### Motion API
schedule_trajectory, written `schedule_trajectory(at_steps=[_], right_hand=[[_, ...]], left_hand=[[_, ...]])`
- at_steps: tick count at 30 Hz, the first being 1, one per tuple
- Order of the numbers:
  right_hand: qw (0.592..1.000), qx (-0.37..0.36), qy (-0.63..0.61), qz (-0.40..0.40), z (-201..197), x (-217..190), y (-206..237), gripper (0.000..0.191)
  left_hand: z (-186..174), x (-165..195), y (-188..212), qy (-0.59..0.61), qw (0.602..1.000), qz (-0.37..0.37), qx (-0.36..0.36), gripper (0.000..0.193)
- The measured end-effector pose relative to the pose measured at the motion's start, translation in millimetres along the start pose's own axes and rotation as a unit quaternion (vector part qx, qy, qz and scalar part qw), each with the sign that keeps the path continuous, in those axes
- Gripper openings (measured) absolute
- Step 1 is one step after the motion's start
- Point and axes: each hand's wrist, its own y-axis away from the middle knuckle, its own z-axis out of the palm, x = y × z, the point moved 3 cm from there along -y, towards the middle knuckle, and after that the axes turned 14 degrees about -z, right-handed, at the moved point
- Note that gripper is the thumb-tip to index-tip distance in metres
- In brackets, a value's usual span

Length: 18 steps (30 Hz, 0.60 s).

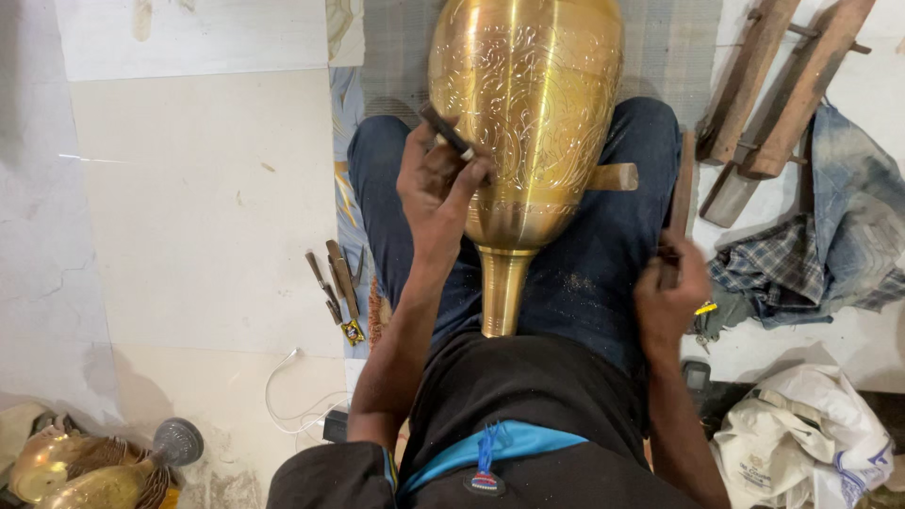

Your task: The person sits on the floor with a wooden board across their lap, holds a chisel against a brass vase, and strikes the chisel with a wooden mallet to carve decorative patterns into the metal. They reposition the vase on the board between passes, mark the surface with a marker, and continue chiseling around the vase body.

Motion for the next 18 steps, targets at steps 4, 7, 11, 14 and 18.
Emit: schedule_trajectory(at_steps=[4, 7, 11, 14, 18], right_hand=[[0.854, -0.165, -0.459, 0.179, 57.3, -76.8, 11.9, 0.11], [0.63, -0.261, -0.612, 0.401, 110.7, -106.5, 16.5, 0.085], [0.672, -0.254, -0.53, 0.451, 130.4, -112.7, 25.8, 0.049], [0.687, -0.243, -0.521, 0.445, 120.8, -118.0, 34.3, 0.041], [0.649, -0.227, -0.557, 0.466, 105.4, -129.5, 33.6, 0.038]], left_hand=[[21.8, -6.4, -21.7, -0.013, 1.0, 0.001, -0.024, 0.05], [33.5, -9.4, -33.2, -0.064, 0.997, 0.041, -0.028, 0.05], [37.3, -5.7, -37.3, -0.076, 0.994, 0.076, -0.014, 0.05], [35.9, 1.5, -37.1, -0.037, 0.997, 0.07, -0.013, 0.047], [41.1, 10.7, -35.4, -0.097, 0.994, 0.048, 0.019, 0.048]])
